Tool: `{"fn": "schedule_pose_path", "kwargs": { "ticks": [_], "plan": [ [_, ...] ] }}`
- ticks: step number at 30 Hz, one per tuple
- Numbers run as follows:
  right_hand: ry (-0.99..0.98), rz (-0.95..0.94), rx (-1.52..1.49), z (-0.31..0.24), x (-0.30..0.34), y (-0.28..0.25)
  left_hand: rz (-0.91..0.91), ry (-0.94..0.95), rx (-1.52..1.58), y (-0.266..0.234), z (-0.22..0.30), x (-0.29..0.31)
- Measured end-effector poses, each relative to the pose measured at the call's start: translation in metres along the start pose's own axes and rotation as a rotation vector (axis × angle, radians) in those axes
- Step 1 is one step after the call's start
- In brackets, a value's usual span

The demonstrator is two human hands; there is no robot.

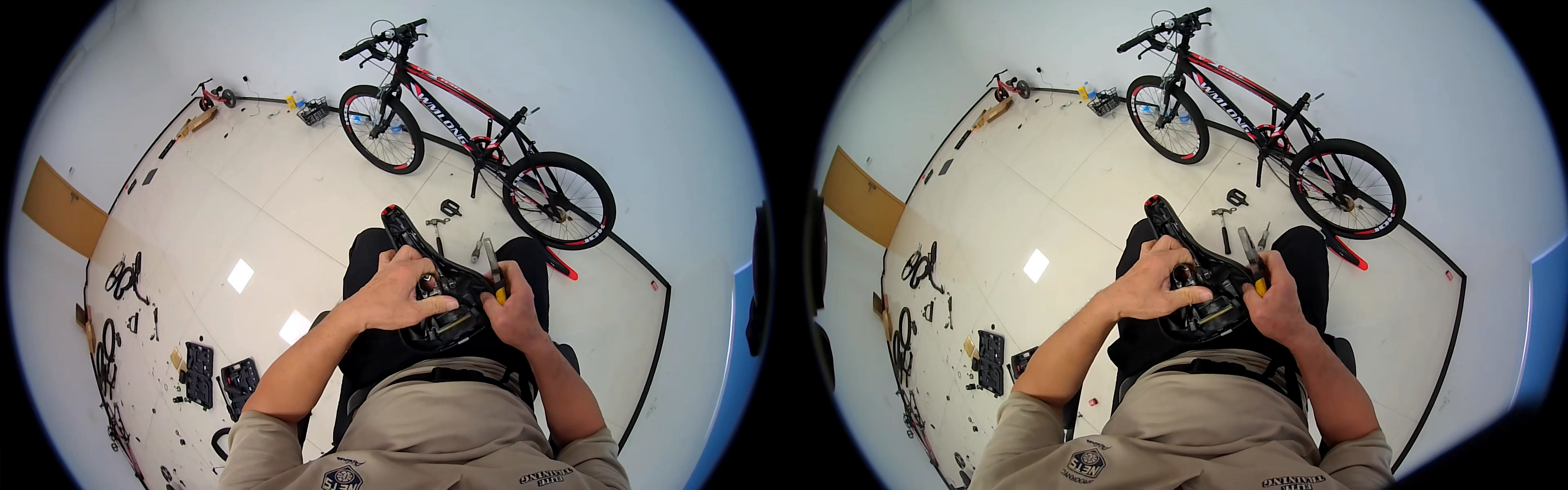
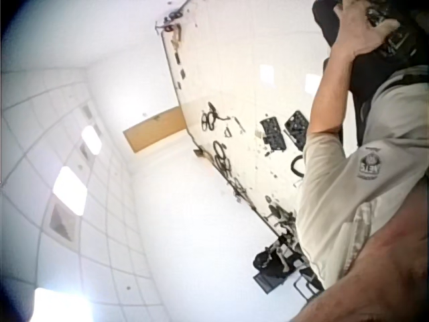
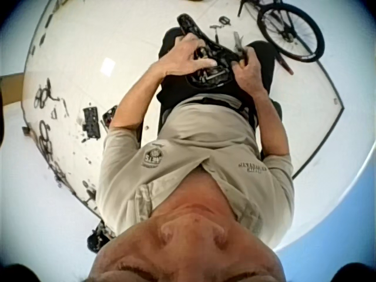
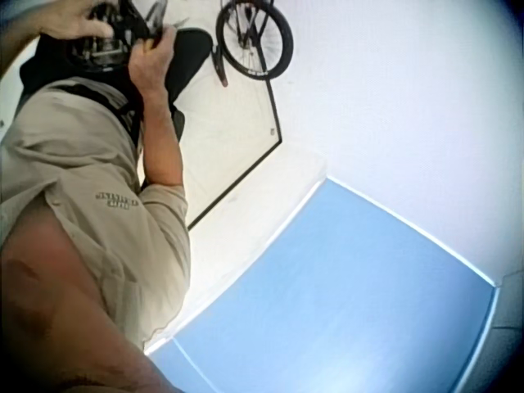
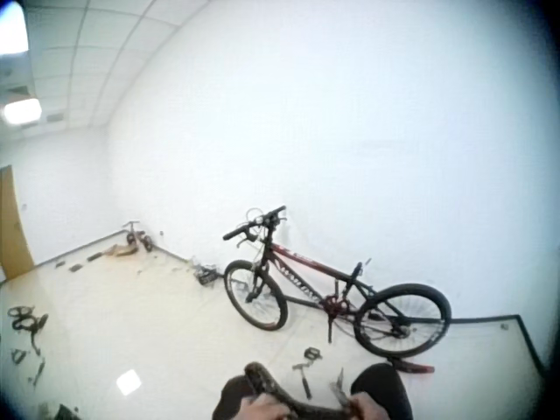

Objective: The person sits on the floor and uses pliers to adjust and tighten the metal rails and bolts on the underside of a bicycle seat. The person holds the seat on their lap, manipulates the rails with pliers, and tightens the bolts to secure the seat.

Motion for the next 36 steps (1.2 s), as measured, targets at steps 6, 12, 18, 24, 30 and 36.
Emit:
{"fn": "schedule_pose_path", "kwargs": {
  "ticks": [6, 12, 18, 24, 30, 36],
  "plan": [
    [0.034, -0.035, 0.038, 0.001, 0.005, -0.003, 0.072, 0.066, -0.054, 0.013, 0.008, 0.007],
    [0.011, -0.059, 0.051, 0.002, 0.003, 0.001, 0.133, 0.097, -0.058, 0.022, -0.001, 0.011],
    [0.059, -0.054, 0.043, 0.01, 0.006, 0.002, 0.025, 0.019, -0.057, 0.021, -0.004, 0.004],
    [0.085, 0.058, 0.018, 0.011, 0.003, 0.005, 0.549, 0.258, 0.191, 0.02, -0.021, 0.017],
    [-0.187, 0.211, 0.177, -0.015, -0.012, -0.006, 0.627, -0.303, 0.971, 0.058, -0.045, 0.045],
    [-0.628, 0.089, 0.48, -0.068, -0.023, 0.01, 0.195, -0.514, 1.86, 0.062, -0.012, 0.019]
  ]
}}
Point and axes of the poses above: each hand's wrist, its own x-axis away from the middle knuckle, its own y-axis out of the palm, z = x × y, the point moved 4 cm from there along -x, towards the middle knuckle, and after that the axes turned 8 degrees about -y, right-handed, at the moved point
